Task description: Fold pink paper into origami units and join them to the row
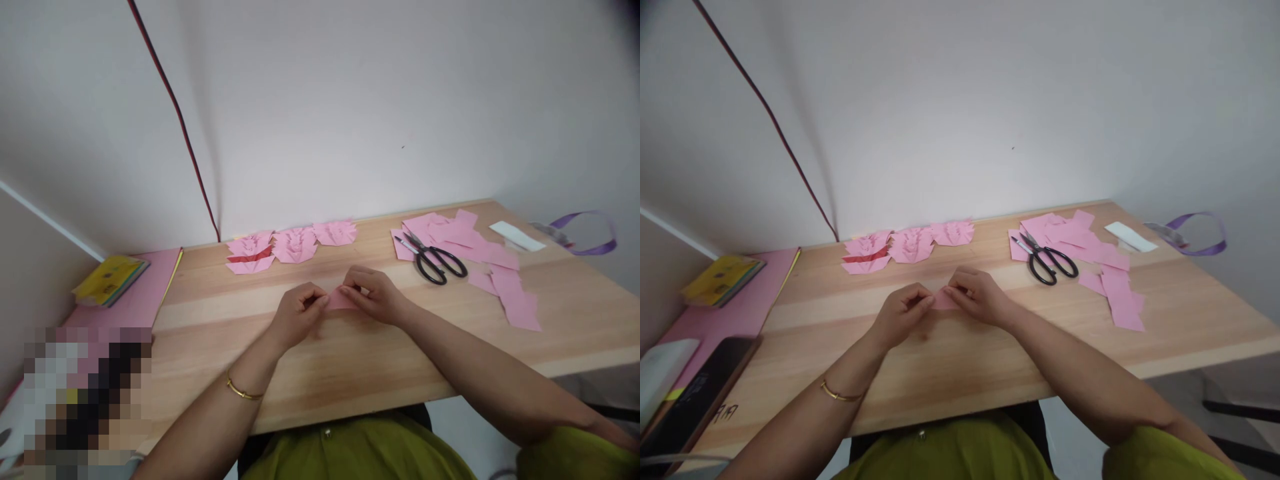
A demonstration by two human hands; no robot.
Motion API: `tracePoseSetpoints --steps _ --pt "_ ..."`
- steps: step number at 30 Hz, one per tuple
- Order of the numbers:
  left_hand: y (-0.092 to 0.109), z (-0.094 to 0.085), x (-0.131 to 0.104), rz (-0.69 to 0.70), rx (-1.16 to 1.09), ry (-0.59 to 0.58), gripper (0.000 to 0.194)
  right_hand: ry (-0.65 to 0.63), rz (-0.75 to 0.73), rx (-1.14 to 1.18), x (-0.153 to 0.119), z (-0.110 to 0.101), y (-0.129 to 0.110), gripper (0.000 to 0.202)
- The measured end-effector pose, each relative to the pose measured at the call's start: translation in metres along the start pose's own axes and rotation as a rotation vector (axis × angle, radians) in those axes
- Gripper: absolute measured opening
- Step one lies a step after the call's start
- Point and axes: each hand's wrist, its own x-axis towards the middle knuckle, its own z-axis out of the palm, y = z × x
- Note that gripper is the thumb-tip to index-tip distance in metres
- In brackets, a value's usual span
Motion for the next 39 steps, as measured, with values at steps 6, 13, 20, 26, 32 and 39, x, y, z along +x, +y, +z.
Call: tracePoseSetpoints --steps 6,13,20,26,32,39 --pt "0.000 -0.002 0.000 -0.036 -0.042 0.045 0.020 0.032 0.011 -0.022 0.001 -0.001 0.001 0.024" --pt "-0.001 -0.002 0.000 -0.037 -0.005 0.052 0.017 0.016 0.036 -0.026 0.000 0.000 0.006 0.022" --pt "-0.003 0.002 -0.001 0.079 0.139 -0.048 0.019 -0.062 0.026 -0.039 -0.001 0.005 0.005 0.023" --pt "-0.003 0.003 -0.001 0.113 0.112 -0.066 0.018 -0.135 -0.030 -0.026 -0.004 0.014 0.005 0.025" --pt "0.002 0.004 -0.002 0.073 0.089 -0.034 0.016 -0.130 -0.063 -0.038 -0.005 0.016 0.008 0.025" --pt "0.002 0.004 -0.003 0.039 0.083 -0.018 0.014 -0.072 -0.089 -0.080 -0.002 0.010 -0.001 0.024"
